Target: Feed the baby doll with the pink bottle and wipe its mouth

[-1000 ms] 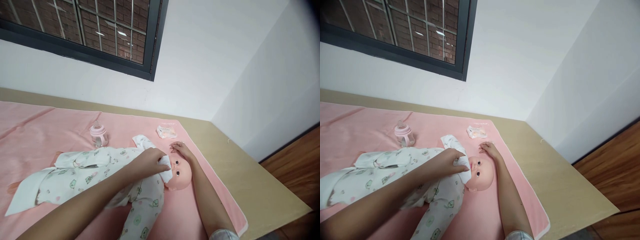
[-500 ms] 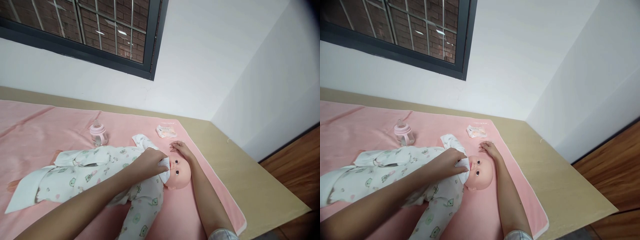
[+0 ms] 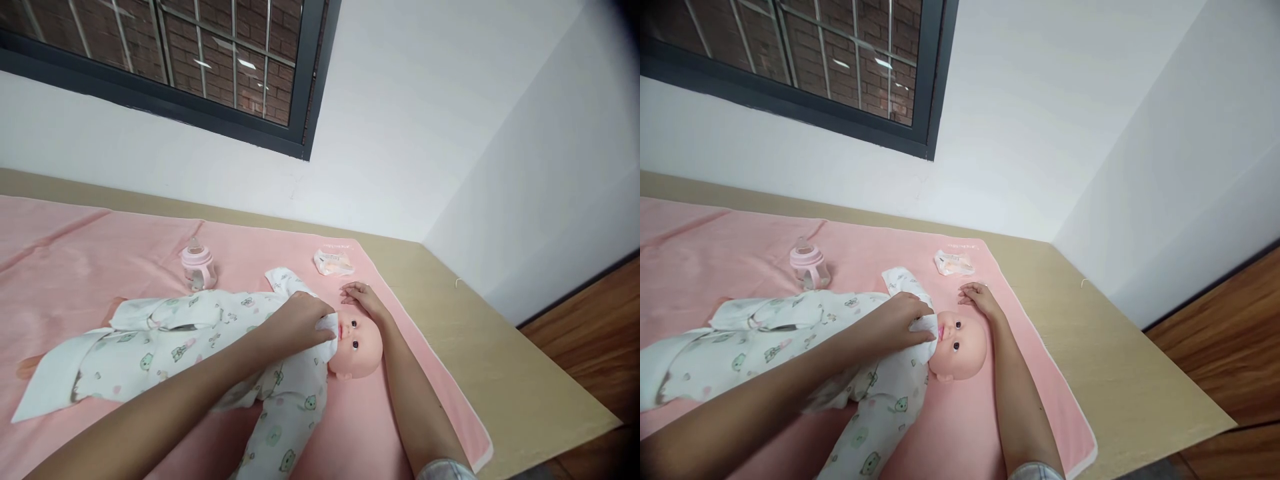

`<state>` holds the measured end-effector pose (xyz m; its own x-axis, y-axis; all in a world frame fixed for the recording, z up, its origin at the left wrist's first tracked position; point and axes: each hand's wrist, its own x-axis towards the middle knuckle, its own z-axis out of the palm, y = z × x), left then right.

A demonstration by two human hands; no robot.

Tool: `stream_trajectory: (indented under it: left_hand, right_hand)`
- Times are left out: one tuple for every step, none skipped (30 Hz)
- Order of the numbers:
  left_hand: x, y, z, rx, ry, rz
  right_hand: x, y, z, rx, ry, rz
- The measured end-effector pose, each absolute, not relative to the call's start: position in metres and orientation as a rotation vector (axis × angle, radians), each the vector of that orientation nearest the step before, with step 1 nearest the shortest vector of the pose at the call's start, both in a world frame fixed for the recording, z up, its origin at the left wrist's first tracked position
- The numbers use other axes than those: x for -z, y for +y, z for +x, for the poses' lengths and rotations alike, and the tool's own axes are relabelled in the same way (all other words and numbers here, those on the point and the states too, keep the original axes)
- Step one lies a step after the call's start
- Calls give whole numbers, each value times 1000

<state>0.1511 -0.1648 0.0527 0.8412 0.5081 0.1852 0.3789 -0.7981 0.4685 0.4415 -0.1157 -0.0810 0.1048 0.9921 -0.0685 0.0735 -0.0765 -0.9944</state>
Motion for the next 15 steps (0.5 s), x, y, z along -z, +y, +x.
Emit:
stream_trajectory:
  left_hand:
    - [-52, -165, 151, -437, 658, 2608]
    - [-52, -164, 151, -449, 661, 2613]
    - [-52, -164, 150, -456, 664, 2616]
    - [-52, -163, 150, -457, 669, 2618]
    - [-52, -162, 150, -456, 676, 2621]
    - [-52, -162, 150, -452, 684, 2627]
    - [-52, -162, 150, -448, 688, 2636]
    - [-52, -162, 150, -446, 692, 2647]
    - [-52, -162, 151, -447, 695, 2658]
    - [-52, -162, 151, -446, 695, 2667]
    - [-52, -162, 151, -444, 693, 2674]
    - [-51, -162, 151, -443, 695, 2678]
    - [-51, -162, 151, -448, 700, 2680]
    - [-51, -162, 151, -460, 705, 2680]
    - [-50, -161, 151, -474, 709, 2679]
  right_hand:
    - [80, -116, 441, -1148, -1153, -1367]
    - [80, -117, 440, -1147, -1152, -1367]
    - [79, -117, 440, -1146, -1152, -1368]
    - [78, -118, 439, -1144, -1151, -1368]
    - [77, -118, 439, -1144, -1151, -1368]
    - [76, -119, 438, -1143, -1148, -1369]
    - [75, -119, 437, -1144, -1146, -1368]
    - [75, -119, 437, -1145, -1145, -1368]
    - [74, -120, 436, -1147, -1144, -1368]
    - [73, -120, 436, -1147, -1143, -1368]
    - [73, -120, 436, -1148, -1144, -1369]
    - [73, -120, 436, -1148, -1144, -1369]
    - [73, -120, 436, -1148, -1146, -1369]
    - [73, -120, 436, -1147, -1148, -1369]
    - [74, -120, 436, -1147, -1149, -1368]
